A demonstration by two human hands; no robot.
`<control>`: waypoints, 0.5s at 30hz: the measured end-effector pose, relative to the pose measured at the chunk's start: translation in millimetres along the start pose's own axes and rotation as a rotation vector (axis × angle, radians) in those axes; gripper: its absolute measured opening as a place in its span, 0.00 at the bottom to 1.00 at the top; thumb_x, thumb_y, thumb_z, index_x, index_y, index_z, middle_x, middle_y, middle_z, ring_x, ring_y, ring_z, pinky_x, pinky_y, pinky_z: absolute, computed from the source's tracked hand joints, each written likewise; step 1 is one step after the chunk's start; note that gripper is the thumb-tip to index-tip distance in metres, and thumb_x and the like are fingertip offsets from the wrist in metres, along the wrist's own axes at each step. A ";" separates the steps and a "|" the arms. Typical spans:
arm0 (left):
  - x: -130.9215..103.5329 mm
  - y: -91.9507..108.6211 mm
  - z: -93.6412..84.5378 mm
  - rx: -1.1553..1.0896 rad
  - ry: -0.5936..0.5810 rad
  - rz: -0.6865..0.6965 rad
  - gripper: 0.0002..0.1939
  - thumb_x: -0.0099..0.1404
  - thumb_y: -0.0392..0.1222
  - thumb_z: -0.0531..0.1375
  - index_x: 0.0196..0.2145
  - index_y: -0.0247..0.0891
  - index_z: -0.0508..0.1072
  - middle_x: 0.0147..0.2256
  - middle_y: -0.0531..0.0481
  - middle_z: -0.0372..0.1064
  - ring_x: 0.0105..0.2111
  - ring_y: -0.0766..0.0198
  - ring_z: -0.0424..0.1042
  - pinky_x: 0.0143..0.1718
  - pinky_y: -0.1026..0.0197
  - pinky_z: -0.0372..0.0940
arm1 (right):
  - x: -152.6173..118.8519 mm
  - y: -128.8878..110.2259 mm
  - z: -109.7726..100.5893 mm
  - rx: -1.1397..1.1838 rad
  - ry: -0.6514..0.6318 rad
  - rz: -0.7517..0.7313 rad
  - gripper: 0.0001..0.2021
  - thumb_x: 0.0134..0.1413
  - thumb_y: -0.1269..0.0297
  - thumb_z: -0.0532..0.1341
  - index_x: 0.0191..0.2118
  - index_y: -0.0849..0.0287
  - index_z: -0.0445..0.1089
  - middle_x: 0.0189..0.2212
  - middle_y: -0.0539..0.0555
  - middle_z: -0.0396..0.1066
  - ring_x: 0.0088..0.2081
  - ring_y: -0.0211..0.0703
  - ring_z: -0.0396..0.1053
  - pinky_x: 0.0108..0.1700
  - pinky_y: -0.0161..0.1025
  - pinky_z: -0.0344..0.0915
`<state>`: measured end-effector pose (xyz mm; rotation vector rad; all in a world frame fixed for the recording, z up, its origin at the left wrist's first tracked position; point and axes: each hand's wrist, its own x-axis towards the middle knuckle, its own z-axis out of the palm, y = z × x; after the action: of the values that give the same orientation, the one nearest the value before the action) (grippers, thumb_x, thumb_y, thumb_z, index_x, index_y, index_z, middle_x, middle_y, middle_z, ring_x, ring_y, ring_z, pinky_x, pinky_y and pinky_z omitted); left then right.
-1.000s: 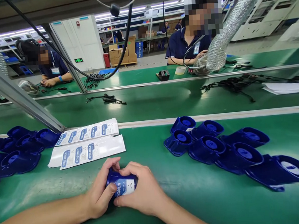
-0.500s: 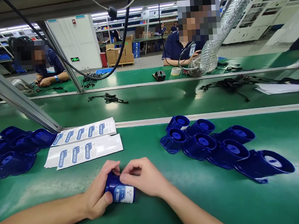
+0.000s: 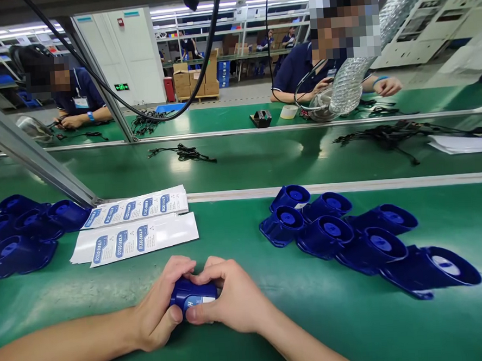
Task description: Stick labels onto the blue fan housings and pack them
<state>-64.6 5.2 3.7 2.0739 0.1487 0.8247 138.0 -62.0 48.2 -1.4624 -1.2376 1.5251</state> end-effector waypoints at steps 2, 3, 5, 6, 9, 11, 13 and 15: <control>-0.5 0.1 0.5 0.003 0.006 0.007 0.34 0.79 0.59 0.47 0.72 0.36 0.51 0.52 0.38 0.59 0.50 0.52 0.61 0.51 0.46 0.65 | 2.1 2.6 -1.3 0.040 -0.015 -0.002 0.15 0.33 0.62 0.80 0.31 0.58 0.82 0.34 0.46 0.62 0.33 0.38 0.64 0.37 0.40 0.60; -0.7 0.3 0.7 0.001 0.009 0.006 0.34 0.79 0.59 0.47 0.72 0.36 0.51 0.52 0.39 0.60 0.50 0.52 0.61 0.51 0.46 0.65 | 3.1 4.1 -1.7 0.051 -0.017 -0.007 0.14 0.34 0.61 0.80 0.31 0.57 0.82 0.34 0.46 0.62 0.32 0.38 0.63 0.38 0.40 0.59; -0.8 0.8 1.0 -0.007 0.010 0.001 0.34 0.79 0.59 0.47 0.72 0.37 0.51 0.52 0.38 0.60 0.51 0.52 0.61 0.52 0.46 0.65 | 5.2 7.7 -2.0 0.063 -0.014 -0.022 0.13 0.36 0.59 0.79 0.30 0.57 0.83 0.33 0.46 0.62 0.33 0.38 0.62 0.38 0.41 0.58; -0.7 1.1 0.9 -0.009 0.010 -0.002 0.34 0.79 0.59 0.47 0.72 0.37 0.51 0.53 0.38 0.59 0.51 0.52 0.61 0.52 0.46 0.65 | 6.4 9.7 -2.1 0.067 -0.010 -0.029 0.13 0.36 0.58 0.79 0.30 0.57 0.83 0.32 0.46 0.62 0.33 0.38 0.62 0.38 0.41 0.58; 0.0 1.8 0.1 -0.014 0.004 0.005 0.33 0.79 0.59 0.47 0.73 0.37 0.51 0.53 0.38 0.59 0.51 0.52 0.61 0.52 0.46 0.65 | 10.1 15.5 -1.9 0.066 0.016 -0.046 0.13 0.39 0.55 0.79 0.28 0.57 0.83 0.30 0.47 0.62 0.33 0.40 0.62 0.39 0.42 0.59; 0.6 1.6 -1.0 -0.024 -0.006 0.006 0.33 0.79 0.59 0.47 0.73 0.38 0.50 0.53 0.38 0.59 0.50 0.52 0.62 0.53 0.46 0.65 | 12.1 17.8 -1.8 0.049 0.034 -0.065 0.14 0.40 0.53 0.78 0.28 0.57 0.83 0.29 0.47 0.63 0.33 0.40 0.63 0.38 0.42 0.59; 1.0 0.2 -2.2 -0.048 -0.032 0.009 0.34 0.78 0.60 0.48 0.73 0.40 0.50 0.53 0.39 0.59 0.50 0.53 0.62 0.53 0.46 0.64 | 12.2 17.2 -2.1 0.033 0.035 -0.090 0.14 0.44 0.51 0.76 0.27 0.58 0.82 0.29 0.48 0.65 0.32 0.41 0.64 0.37 0.42 0.60; 1.0 -2.4 -3.1 -0.073 -0.047 -0.003 0.36 0.77 0.63 0.48 0.73 0.41 0.49 0.52 0.41 0.59 0.49 0.53 0.62 0.52 0.46 0.64 | 8.8 13.4 -2.2 -0.010 0.031 -0.134 0.15 0.52 0.51 0.72 0.28 0.59 0.81 0.30 0.50 0.68 0.33 0.42 0.67 0.36 0.42 0.62</control>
<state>-65.3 9.2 3.6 2.0219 0.0948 0.7673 140.7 -57.7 32.8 -1.3749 -1.2998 1.4045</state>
